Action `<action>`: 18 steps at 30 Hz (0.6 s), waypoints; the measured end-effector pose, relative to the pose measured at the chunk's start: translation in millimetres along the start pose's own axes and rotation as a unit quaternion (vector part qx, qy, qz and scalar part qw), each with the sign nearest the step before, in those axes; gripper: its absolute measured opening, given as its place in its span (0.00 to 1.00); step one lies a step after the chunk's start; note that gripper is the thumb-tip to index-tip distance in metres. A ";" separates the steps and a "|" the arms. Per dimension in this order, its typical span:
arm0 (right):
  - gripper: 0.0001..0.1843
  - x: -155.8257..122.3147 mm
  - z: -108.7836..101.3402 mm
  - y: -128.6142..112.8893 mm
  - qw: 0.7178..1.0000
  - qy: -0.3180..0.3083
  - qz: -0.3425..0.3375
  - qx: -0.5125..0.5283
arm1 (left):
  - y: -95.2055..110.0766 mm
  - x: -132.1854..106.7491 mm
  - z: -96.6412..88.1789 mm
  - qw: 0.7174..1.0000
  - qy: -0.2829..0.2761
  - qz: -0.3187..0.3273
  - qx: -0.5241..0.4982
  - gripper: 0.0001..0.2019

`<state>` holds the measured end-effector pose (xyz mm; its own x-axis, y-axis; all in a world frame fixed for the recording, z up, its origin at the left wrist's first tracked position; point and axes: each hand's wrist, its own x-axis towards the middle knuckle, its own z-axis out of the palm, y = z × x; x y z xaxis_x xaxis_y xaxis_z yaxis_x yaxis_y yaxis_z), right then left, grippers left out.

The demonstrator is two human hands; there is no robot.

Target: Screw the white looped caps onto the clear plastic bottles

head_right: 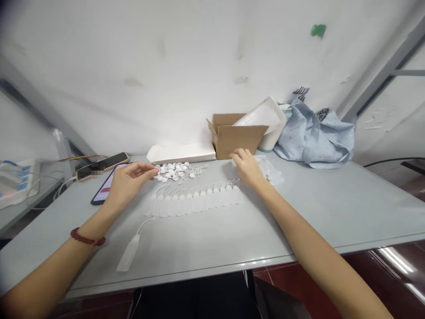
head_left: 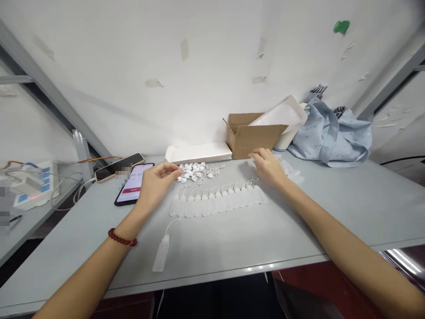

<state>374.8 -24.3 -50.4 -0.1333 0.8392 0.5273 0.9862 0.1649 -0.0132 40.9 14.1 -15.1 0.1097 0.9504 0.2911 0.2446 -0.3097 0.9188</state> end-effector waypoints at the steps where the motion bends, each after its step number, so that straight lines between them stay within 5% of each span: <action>1: 0.16 -0.7 -4.5 -6.0 0.996 0.052 0.019 0.073 | 1.7 -3.6 -0.3 1.000 -0.005 0.000 0.002 0.08; 3: 0.09 -3.5 -15.1 -24.0 0.964 0.131 0.076 0.219 | 7.4 -11.5 0.9 1.000 -0.013 -0.002 0.009 0.08; 5: 0.07 -8.3 -26.3 -48.2 0.911 0.128 0.133 0.369 | 13.9 -19.7 4.4 1.000 -0.022 -0.004 0.001 0.08; 9: 0.10 -20.4 -42.6 -97.6 0.782 -0.026 0.182 0.596 | 22.9 -34.5 14.6 0.998 -0.057 -0.014 -0.013 0.07; 11: 0.11 -25.1 -45.7 -113.6 0.738 -0.082 0.172 0.647 | 25.5 -40.2 18.8 0.997 -0.077 -0.012 -0.007 0.07; 14: 0.10 -29.3 -45.5 -123.3 0.709 -0.122 0.162 0.675 | 29.1 -46.4 22.1 0.994 -0.107 0.004 0.003 0.05; 18: 0.08 -32.3 -43.7 -122.3 0.725 -0.115 0.156 0.661 | 33.7 -51.5 21.9 0.992 -0.124 0.013 0.004 0.03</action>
<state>262.8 -94.2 -28.6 -0.0872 0.9817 0.1694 0.0356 0.1730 -0.9843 64.6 -45.9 -5.0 0.3499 0.9055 0.2399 0.2455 -0.3358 0.9094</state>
